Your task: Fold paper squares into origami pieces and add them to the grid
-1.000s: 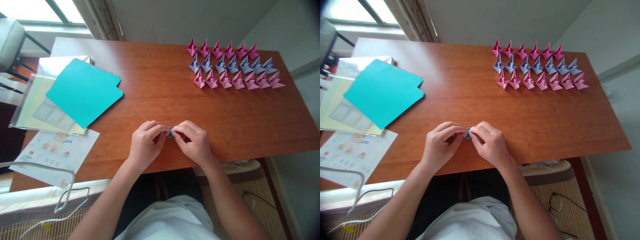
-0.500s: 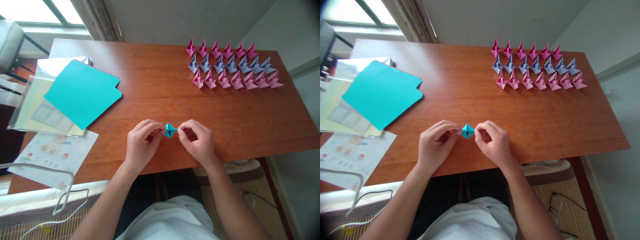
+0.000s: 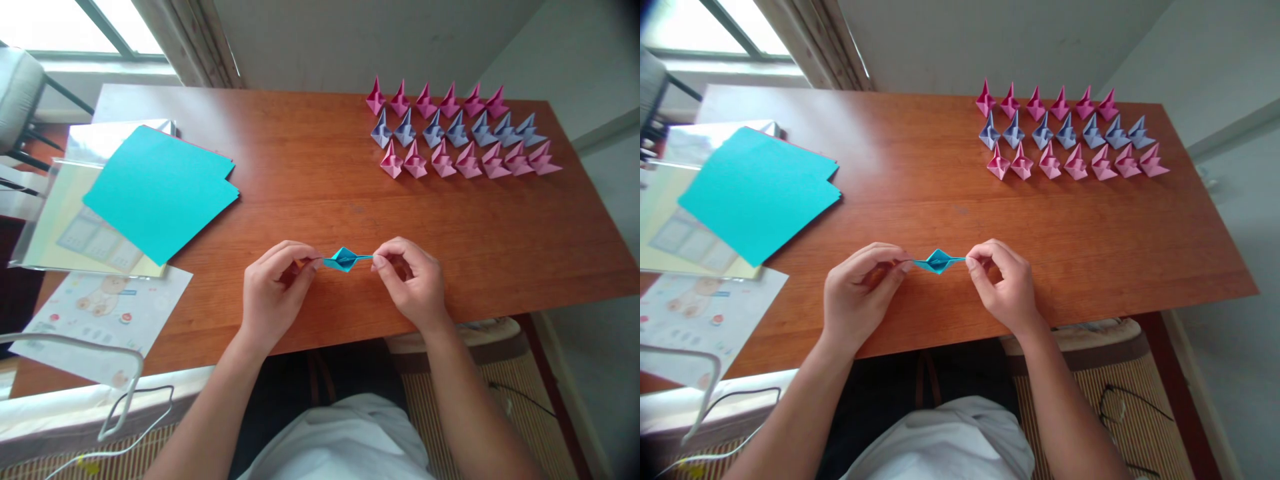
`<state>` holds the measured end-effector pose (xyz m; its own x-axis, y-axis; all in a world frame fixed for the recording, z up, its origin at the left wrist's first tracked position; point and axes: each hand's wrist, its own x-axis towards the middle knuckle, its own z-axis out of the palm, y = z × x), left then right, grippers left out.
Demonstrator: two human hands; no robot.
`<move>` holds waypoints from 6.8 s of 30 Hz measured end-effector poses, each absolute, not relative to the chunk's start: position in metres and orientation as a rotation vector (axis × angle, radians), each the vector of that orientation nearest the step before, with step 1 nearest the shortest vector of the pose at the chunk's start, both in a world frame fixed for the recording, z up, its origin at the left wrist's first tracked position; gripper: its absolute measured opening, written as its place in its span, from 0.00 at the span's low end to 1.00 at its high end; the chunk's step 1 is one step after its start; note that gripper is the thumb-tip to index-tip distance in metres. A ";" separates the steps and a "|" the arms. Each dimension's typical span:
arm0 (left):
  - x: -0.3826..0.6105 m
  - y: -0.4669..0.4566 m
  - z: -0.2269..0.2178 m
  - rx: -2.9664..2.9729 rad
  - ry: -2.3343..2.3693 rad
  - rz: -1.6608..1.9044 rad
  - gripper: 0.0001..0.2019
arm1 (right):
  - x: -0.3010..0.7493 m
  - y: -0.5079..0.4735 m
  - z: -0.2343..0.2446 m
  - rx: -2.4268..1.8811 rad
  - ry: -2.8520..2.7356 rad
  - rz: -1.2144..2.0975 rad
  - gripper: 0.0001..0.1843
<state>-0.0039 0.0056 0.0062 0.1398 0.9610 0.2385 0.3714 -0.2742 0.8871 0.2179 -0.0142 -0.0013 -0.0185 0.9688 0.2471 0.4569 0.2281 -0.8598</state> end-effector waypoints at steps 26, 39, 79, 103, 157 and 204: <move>-0.004 0.007 0.003 1.824 1.327 1.059 0.05 | 0.218 -0.013 -0.005 -1.337 -1.767 0.521 0.05; -0.001 0.008 0.002 1.897 1.376 0.985 0.05 | 0.218 -0.013 -0.009 -1.398 -1.845 0.506 0.04; -0.004 0.006 0.006 1.833 1.394 1.039 0.05 | 0.223 -0.009 -0.006 -1.382 -1.927 0.437 0.03; -0.007 0.011 -0.002 2.016 1.382 0.984 0.04 | 0.343 0.014 -0.018 -1.719 -1.044 0.010 0.14; -0.007 0.008 -0.005 2.099 1.337 0.922 0.06 | 0.251 0.028 -0.020 -1.750 -1.665 -0.191 0.08; -0.007 0.008 0.000 2.089 1.363 0.894 0.07 | 0.252 0.027 -0.023 -1.768 -1.629 -0.068 0.09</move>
